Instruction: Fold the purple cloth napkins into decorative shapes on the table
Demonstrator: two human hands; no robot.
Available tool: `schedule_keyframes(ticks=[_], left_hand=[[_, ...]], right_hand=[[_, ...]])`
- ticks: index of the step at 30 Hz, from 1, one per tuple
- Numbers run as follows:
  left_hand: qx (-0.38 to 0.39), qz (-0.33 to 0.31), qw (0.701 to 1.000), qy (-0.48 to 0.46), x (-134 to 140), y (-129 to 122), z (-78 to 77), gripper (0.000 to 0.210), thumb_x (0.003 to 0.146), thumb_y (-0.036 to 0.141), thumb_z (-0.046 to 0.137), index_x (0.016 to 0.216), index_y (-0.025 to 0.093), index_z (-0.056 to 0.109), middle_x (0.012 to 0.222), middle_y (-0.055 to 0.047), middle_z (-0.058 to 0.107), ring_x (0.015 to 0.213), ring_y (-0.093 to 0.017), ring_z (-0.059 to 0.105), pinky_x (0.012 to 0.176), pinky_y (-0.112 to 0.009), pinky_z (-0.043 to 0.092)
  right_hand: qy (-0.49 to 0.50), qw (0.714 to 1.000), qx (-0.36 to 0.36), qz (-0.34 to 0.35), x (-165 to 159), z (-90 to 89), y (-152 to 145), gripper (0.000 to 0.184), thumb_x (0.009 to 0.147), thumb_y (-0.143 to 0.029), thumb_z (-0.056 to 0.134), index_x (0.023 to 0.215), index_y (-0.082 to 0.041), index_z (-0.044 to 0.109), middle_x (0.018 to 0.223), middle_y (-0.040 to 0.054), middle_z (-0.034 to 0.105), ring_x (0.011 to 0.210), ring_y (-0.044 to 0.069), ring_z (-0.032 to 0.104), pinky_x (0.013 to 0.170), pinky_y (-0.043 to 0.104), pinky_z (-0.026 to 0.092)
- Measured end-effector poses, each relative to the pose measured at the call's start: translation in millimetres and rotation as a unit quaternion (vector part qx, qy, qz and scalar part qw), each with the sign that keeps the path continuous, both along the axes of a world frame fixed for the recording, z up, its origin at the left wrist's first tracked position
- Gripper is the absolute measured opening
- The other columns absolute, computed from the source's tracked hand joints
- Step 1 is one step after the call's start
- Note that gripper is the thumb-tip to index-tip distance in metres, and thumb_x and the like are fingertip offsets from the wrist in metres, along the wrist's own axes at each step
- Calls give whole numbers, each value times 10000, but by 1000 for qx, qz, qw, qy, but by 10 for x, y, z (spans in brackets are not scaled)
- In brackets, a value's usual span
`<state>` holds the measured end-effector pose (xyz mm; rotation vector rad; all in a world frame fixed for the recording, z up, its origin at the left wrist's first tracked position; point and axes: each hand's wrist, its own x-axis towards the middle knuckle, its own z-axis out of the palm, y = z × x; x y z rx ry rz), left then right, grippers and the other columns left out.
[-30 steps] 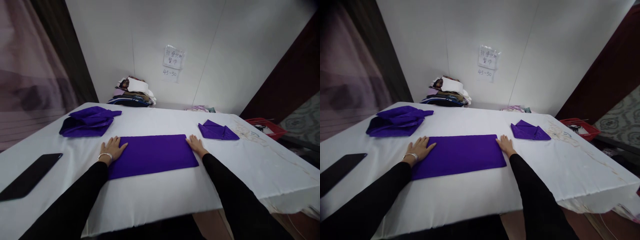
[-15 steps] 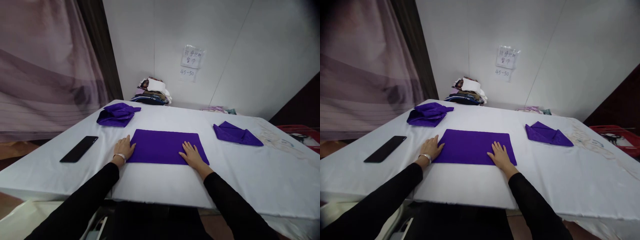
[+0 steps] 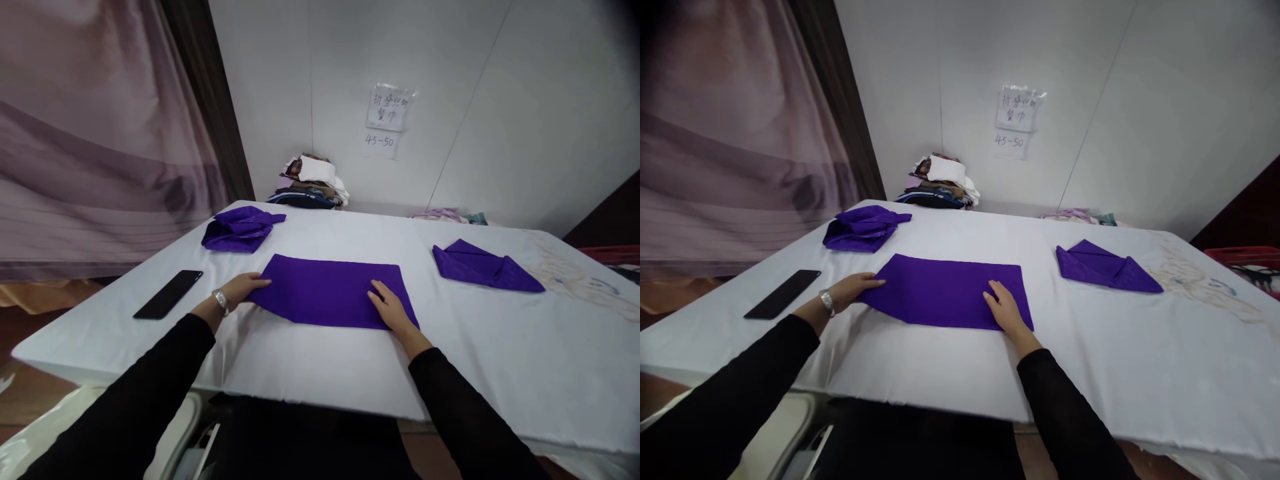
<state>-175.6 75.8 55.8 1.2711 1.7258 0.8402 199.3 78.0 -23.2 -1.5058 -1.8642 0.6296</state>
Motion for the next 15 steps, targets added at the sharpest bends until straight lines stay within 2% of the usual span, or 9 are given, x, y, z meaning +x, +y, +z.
schedule_keyframes(ticks=[4,6,8,9,11,13,15], left_hand=[[31,-61,996,-53,462,134,510,294,801,336,557,1016,149,630,887,-51,706,769,-177,645,728,-344,507],[30,-140,989,-36,783,250,749,308,779,278,583,1048,130,615,942,-80,685,777,-174,634,703,-330,498],[38,-165,985,-29,1172,354,893,344,757,259,605,1080,141,601,994,-88,666,771,-165,623,662,-307,486],[36,-182,982,-26,1391,392,917,348,752,250,607,1086,151,601,1017,-92,658,772,-166,619,638,-302,481],[39,-213,976,-20,1862,434,863,351,731,247,634,1074,180,609,1094,-91,630,825,-170,610,614,-288,472],[38,-238,970,-15,2325,432,695,337,729,248,642,1058,179,616,1056,-107,640,795,-165,611,583,-276,464],[34,-253,967,-11,2700,393,457,281,769,268,604,1025,154,624,954,-132,664,690,-147,604,549,-271,460]], right_hand=[[203,978,-17,-43,47,24,53,526,811,-513,477,1234,-205,537,1242,76,578,1175,229,501,1022,431,352],[295,953,-48,-46,55,53,59,529,794,-500,512,1226,-196,534,1213,86,597,1140,240,531,987,442,393],[374,922,-90,-35,69,88,58,539,801,-494,512,1248,-192,498,1226,103,585,1111,243,555,940,433,440],[405,908,-107,-29,83,106,58,543,815,-496,494,1264,-192,472,1244,111,570,1103,242,562,920,426,456],[441,888,-126,-16,134,143,63,548,852,-518,413,1297,-199,416,1279,120,539,1102,240,565,894,418,474],[439,888,-135,-12,217,170,78,585,878,-570,275,1320,-201,375,1273,125,542,1093,243,571,869,420,484],[404,903,-147,-11,322,180,98,688,865,-633,126,1327,-183,365,1215,138,580,1057,254,590,840,424,493]])
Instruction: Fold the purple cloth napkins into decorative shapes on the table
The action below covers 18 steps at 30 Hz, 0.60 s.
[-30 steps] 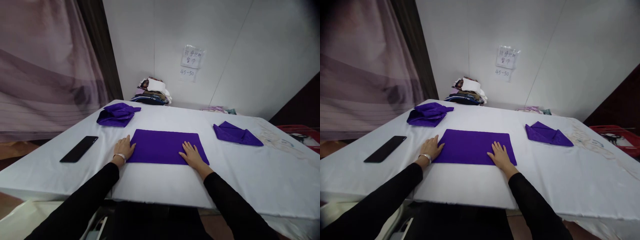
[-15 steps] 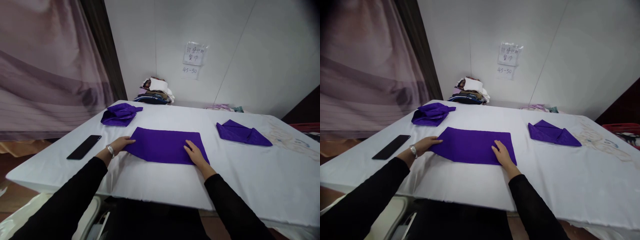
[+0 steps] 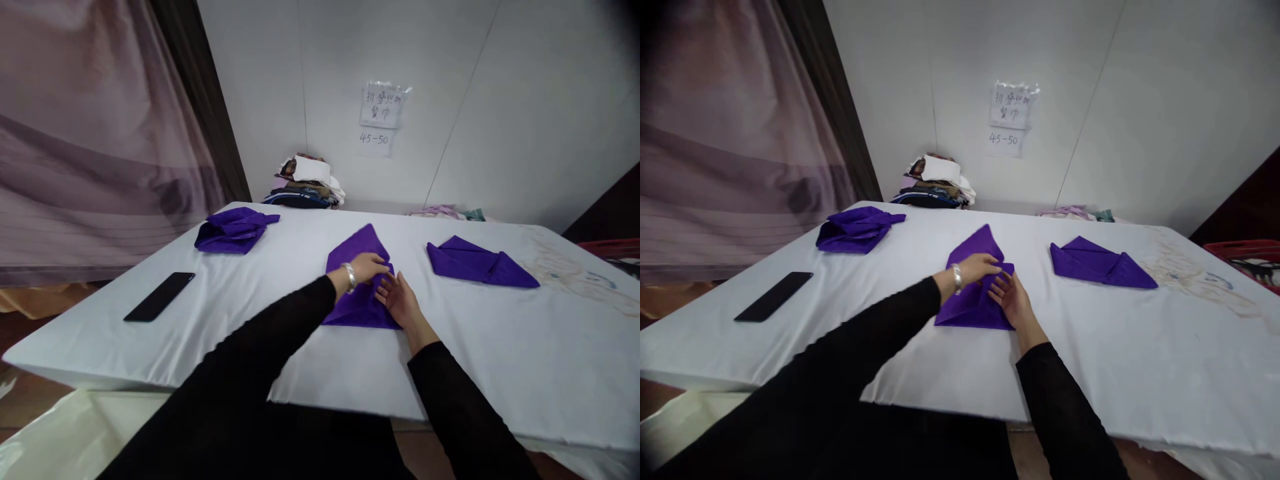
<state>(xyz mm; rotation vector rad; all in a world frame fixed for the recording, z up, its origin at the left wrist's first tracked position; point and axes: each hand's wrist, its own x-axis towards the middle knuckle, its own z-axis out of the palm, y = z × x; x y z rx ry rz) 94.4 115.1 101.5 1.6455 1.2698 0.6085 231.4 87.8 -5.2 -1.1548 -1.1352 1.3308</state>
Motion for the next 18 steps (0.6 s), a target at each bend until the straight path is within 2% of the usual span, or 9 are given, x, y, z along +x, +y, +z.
schedule_keyframes(ticks=[2,4,6,8,11,14,18], left_hand=[[10,-11,1000,-1,213,-63,-247,301,833,332,518,1031,123,605,829,-124,672,580,-130,585,540,-283,471],[48,-15,999,-1,232,-138,-451,315,862,371,461,1036,146,598,784,-104,669,573,-131,587,581,-298,484],[105,-11,994,8,87,-215,-580,298,853,403,467,1023,203,608,822,-102,671,683,-158,608,668,-317,485],[150,-2,988,23,-151,-284,-643,290,834,417,490,1021,233,613,906,-105,662,825,-192,601,776,-348,466],[237,18,969,70,-523,-366,-704,294,845,398,458,1029,223,606,970,-79,641,929,-206,572,881,-379,431],[330,21,935,128,-783,-426,-827,302,867,391,430,1043,213,600,1034,-71,637,1006,-198,555,933,-368,411],[341,16,917,204,-921,-467,-1045,393,867,427,425,1158,197,556,1265,-96,541,1236,-232,416,1055,-421,293]], right_hand=[[-47,999,-10,15,102,-9,20,805,827,-682,19,1319,-154,377,1137,151,616,1004,267,614,808,429,500],[-74,997,-17,26,174,-30,37,861,803,-703,-25,1312,-141,384,1087,149,634,955,270,633,781,430,505],[-75,996,-29,27,200,-50,48,834,816,-697,10,1309,-142,390,1059,139,646,916,264,645,763,420,510],[-56,997,-45,26,184,-57,49,726,854,-650,147,1312,-145,396,1048,128,655,897,258,649,761,406,513],[-23,997,-70,-7,132,-47,38,602,845,-446,418,1370,-167,324,1064,103,658,882,243,650,763,401,520],[-28,995,-77,-63,104,-34,29,733,769,-246,496,1432,-212,185,1120,75,636,873,213,650,766,388,527],[-64,992,-60,-92,144,-31,35,793,720,-165,467,1446,-205,149,1145,79,616,821,190,650,733,359,535]])
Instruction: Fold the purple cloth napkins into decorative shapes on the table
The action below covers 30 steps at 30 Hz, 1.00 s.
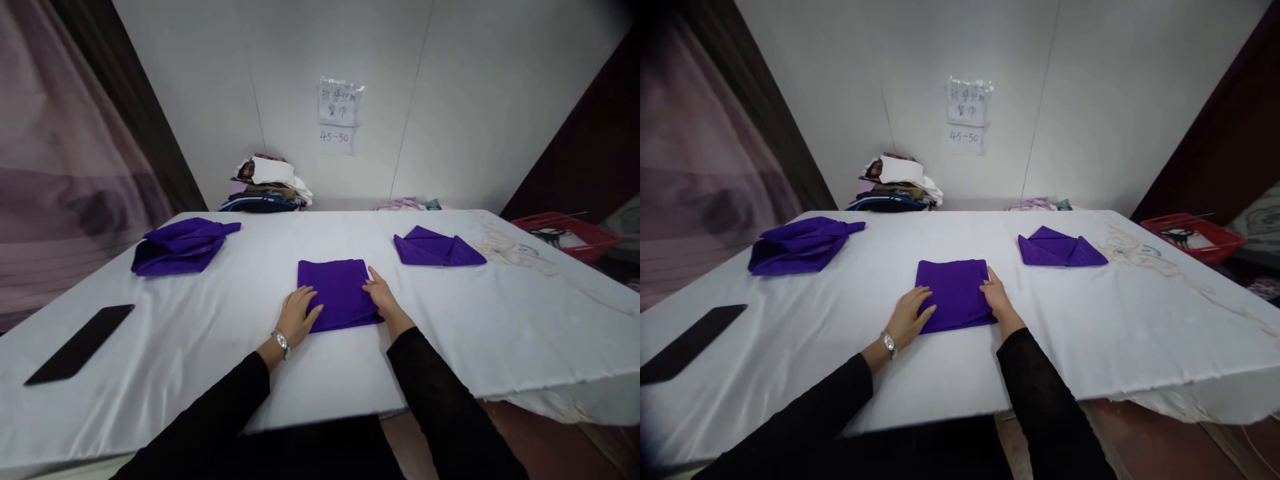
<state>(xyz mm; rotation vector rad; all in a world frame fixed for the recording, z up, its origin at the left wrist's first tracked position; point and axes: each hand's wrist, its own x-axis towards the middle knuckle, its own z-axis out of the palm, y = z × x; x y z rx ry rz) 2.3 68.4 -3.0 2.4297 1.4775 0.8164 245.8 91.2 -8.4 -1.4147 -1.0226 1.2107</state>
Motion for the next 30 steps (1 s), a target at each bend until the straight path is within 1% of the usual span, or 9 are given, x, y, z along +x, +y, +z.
schedule_keyframes(ticks=[4,7,9,12,14,17,23,28,30], left_hand=[[-58,27,997,49,-13,24,-128,509,867,497,390,1276,205,472,1414,-96,393,1348,-258,247,1091,-481,198],[-94,23,992,79,-12,54,-159,574,867,533,366,1309,175,443,1445,-116,340,1366,-267,192,1097,-489,160],[-102,20,990,93,-12,63,-164,606,866,557,346,1318,163,435,1453,-117,326,1372,-263,173,1101,-487,144],[-97,23,990,104,-8,59,-155,630,868,581,310,1329,166,422,1465,-103,304,1378,-248,151,1103,-475,140],[-97,23,988,114,-4,56,-145,643,869,588,297,1337,162,412,1471,-100,291,1382,-244,136,1104,-472,135],[-102,17,987,126,0,63,-137,656,866,592,298,1345,156,402,1471,-101,291,1383,-246,127,1106,-478,124],[-100,18,988,120,-1,84,-133,672,862,606,288,1349,156,400,1483,-90,264,1387,-246,105,1108,-479,118],[-104,18,986,125,6,84,-114,668,863,601,295,1345,153,407,1476,-91,281,1386,-244,115,1110,-478,114],[-99,24,988,120,3,99,-117,664,864,596,299,1343,151,410,1479,-94,273,1385,-246,115,1108,-481,121]], right_hand=[[-14,999,26,-32,77,14,3,796,705,-157,472,1440,-219,176,1037,58,648,706,172,636,645,326,529],[-51,998,3,-38,113,33,-4,783,688,-140,471,1430,-197,227,908,42,653,617,152,596,571,284,502],[-84,996,-14,-33,129,48,-9,785,671,-119,467,1423,-183,254,814,22,636,541,128,546,509,247,464],[-117,992,-16,-42,154,73,-18,807,633,-79,472,1412,-178,285,707,-22,586,461,83,455,451,194,387],[-123,991,-16,-42,175,91,-26,806,615,-59,471,1400,-152,312,644,-43,541,444,70,409,427,179,341],[-127,991,-13,-28,208,111,-37,778,609,-47,466,1376,-108,353,593,-57,489,445,71,378,411,182,296],[-177,984,-24,-5,252,88,-33,715,630,-45,469,1341,-101,411,556,-63,472,454,76,388,442,189,313],[-208,978,-28,1,280,14,-5,648,701,-142,541,1338,-107,423,679,-7,571,574,108,514,543,210,410],[-222,974,-33,4,293,-16,7,631,717,-161,548,1335,-116,429,695,2,584,592,118,534,565,222,429]])
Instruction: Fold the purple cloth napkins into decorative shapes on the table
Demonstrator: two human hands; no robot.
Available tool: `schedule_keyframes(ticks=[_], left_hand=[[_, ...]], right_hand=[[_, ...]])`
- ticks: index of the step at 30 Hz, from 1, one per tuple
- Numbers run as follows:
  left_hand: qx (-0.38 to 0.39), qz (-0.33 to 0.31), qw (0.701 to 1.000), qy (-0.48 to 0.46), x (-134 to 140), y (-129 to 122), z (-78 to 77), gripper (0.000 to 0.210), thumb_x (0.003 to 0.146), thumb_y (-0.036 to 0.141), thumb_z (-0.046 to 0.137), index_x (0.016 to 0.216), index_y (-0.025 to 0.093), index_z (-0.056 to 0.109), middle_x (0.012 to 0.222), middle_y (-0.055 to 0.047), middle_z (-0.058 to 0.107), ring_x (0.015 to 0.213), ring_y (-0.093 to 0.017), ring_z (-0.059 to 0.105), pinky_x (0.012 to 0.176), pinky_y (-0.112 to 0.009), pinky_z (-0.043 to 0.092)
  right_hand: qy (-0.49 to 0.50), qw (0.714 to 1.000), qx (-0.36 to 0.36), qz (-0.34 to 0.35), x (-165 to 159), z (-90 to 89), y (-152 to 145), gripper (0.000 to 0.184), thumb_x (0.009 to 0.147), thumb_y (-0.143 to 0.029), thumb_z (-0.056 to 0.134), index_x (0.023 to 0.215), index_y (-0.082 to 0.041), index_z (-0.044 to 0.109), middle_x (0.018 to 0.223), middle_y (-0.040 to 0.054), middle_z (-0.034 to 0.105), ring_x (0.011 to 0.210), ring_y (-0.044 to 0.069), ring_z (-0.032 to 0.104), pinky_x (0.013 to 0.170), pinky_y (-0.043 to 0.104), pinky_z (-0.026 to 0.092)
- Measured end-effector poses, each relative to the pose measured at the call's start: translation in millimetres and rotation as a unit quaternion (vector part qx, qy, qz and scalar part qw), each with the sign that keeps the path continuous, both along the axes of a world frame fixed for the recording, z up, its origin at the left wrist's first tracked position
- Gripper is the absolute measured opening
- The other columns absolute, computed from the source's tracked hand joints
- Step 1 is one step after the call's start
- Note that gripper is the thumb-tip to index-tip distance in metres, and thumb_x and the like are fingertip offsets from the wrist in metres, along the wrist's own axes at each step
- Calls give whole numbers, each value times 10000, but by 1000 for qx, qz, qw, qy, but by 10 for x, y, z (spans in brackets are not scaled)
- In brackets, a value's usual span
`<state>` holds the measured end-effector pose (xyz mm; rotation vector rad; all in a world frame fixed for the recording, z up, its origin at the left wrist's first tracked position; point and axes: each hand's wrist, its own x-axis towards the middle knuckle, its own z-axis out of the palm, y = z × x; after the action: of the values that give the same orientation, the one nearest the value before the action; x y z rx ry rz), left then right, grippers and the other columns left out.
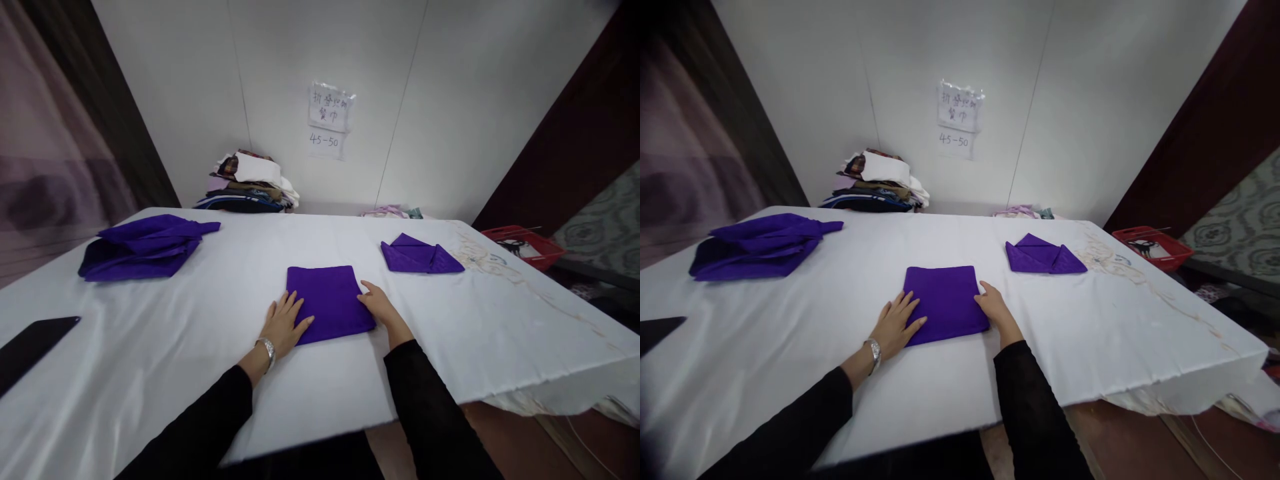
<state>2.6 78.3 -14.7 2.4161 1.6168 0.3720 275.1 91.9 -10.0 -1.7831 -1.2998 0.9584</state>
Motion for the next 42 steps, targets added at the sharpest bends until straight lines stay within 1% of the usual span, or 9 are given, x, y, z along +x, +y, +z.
schedule_keyframes(ticks=[5,11,17,23,26,31,34,36,42], left_hand=[[1,14,1000,-4,-11,70,-16,662,861,596,309,1346,157,405,1480,-102,267,1381,-256,138,1101,-493,127],[1,12,1000,-7,-9,120,-9,661,856,603,310,1342,166,410,1478,-106,270,1380,-257,145,1100,-493,125],[3,12,1000,-19,-13,172,-20,661,856,599,313,1339,159,412,1480,-111,264,1379,-256,148,1100,-484,136],[11,8,1000,-25,-35,251,-52,668,851,618,300,1337,173,414,1478,-107,272,1377,-258,156,1097,-482,145],[8,11,1000,-17,-34,276,-53,674,855,612,295,1344,162,404,1478,-110,269,1376,-258,160,1098,-478,143],[8,12,1000,3,-37,313,-53,670,856,598,305,1346,151,401,1474,-116,277,1367,-257,193,1101,-473,136],[5,12,1000,5,-46,340,-58,679,855,598,300,1349,142,395,1473,-122,276,1364,-263,202,1100,-487,128],[5,11,1000,2,-49,349,-59,683,855,602,291,1349,143,395,1473,-124,276,1364,-267,201,1099,-495,127],[-5,8,1000,5,-38,344,-38,672,856,596,288,1348,151,398,1478,-120,267,1369,-261,183,1101,-489,117]], right_hand=[[-26,1000,-1,-3,8,-41,27,617,721,-196,571,1323,-139,449,719,12,613,621,140,568,605,254,463],[15,1000,15,-12,-34,18,204,652,751,-273,577,1359,-132,390,831,52,657,716,169,616,672,278,492],[-21,999,25,-25,-83,80,525,639,714,-245,597,1323,-139,435,1105,98,626,903,187,616,747,267,494],[-66,995,34,-63,-114,-5,593,579,744,-207,503,1313,-126,439,960,72,662,816,182,627,737,287,493],[-93,992,32,-74,-117,-19,593,565,729,-191,503,1291,-137,467,995,73,657,854,192,619,773,297,482],[-128,989,20,-65,-126,52,608,589,716,-195,538,1297,-132,464,1078,97,632,941,214,599,832,311,459],[-134,989,14,-55,-110,91,559,613,736,-255,564,1323,-137,433,1069,97,632,912,206,605,799,299,469],[-133,990,11,-52,-83,99,468,630,746,-278,574,1339,-142,412,998,82,648,851,191,613,753,286,477],[-135,990,16,-32,13,91,-85,654,760,-267,568,1372,-157,365,726,-3,625,630,139,576,620,246,451]])
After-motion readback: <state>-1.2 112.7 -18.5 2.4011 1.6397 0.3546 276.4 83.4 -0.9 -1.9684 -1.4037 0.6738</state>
